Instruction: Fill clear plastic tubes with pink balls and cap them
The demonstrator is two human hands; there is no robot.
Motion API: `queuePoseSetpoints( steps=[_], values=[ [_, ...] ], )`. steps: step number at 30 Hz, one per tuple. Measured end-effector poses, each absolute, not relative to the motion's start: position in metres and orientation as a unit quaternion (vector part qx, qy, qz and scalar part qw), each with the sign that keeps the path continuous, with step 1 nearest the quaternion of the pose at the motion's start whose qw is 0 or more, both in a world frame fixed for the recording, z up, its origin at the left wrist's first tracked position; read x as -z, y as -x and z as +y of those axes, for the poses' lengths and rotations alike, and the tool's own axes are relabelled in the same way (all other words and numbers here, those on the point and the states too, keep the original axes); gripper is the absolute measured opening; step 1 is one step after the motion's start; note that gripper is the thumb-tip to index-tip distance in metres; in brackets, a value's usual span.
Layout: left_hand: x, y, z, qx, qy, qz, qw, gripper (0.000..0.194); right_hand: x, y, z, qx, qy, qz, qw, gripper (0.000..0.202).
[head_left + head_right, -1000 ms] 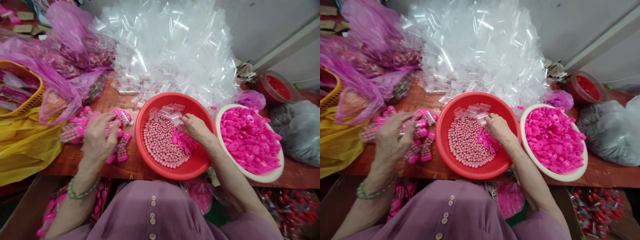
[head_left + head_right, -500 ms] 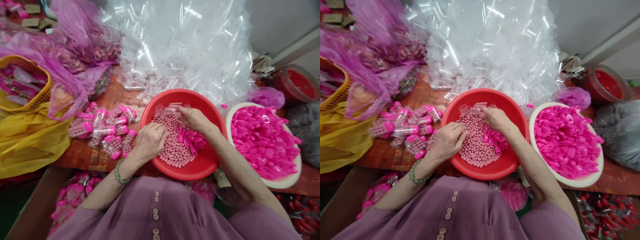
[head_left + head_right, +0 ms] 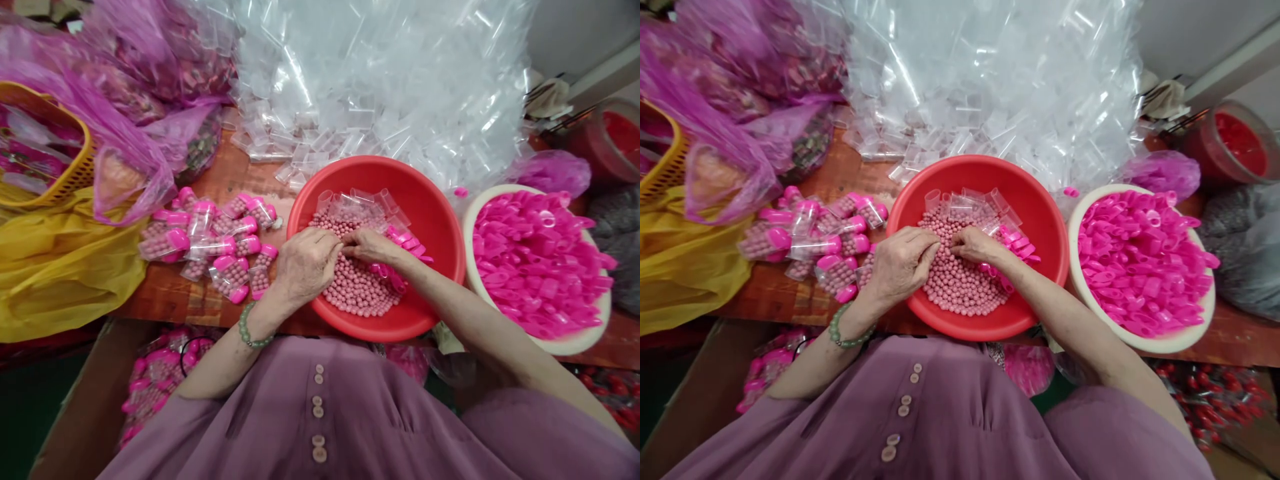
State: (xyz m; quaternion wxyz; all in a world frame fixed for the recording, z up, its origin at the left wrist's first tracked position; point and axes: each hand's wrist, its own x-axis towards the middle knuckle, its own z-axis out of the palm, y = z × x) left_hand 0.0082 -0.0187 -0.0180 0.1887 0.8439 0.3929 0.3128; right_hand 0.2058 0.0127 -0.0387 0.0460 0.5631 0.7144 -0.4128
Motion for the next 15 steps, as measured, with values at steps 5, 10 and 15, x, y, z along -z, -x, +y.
queuePoseSetpoints(
  steps=[5,10,15],
  values=[
    [0.019,-0.008,-0.018,-0.314,-0.842,0.394,0.193,0.024,0.033,-0.205,0.01,0.437,-0.543,0.716,0.028,0.018],
    [0.018,-0.008,-0.018,-0.327,-0.837,0.389,0.202,0.025,0.02,-0.204,0.006,0.428,-0.507,0.748,-0.024,0.024],
    [0.017,-0.007,-0.019,-0.334,-0.834,0.389,0.205,0.024,0.02,-0.2,0.002,0.429,-0.486,0.762,0.012,0.02]
  ],
)
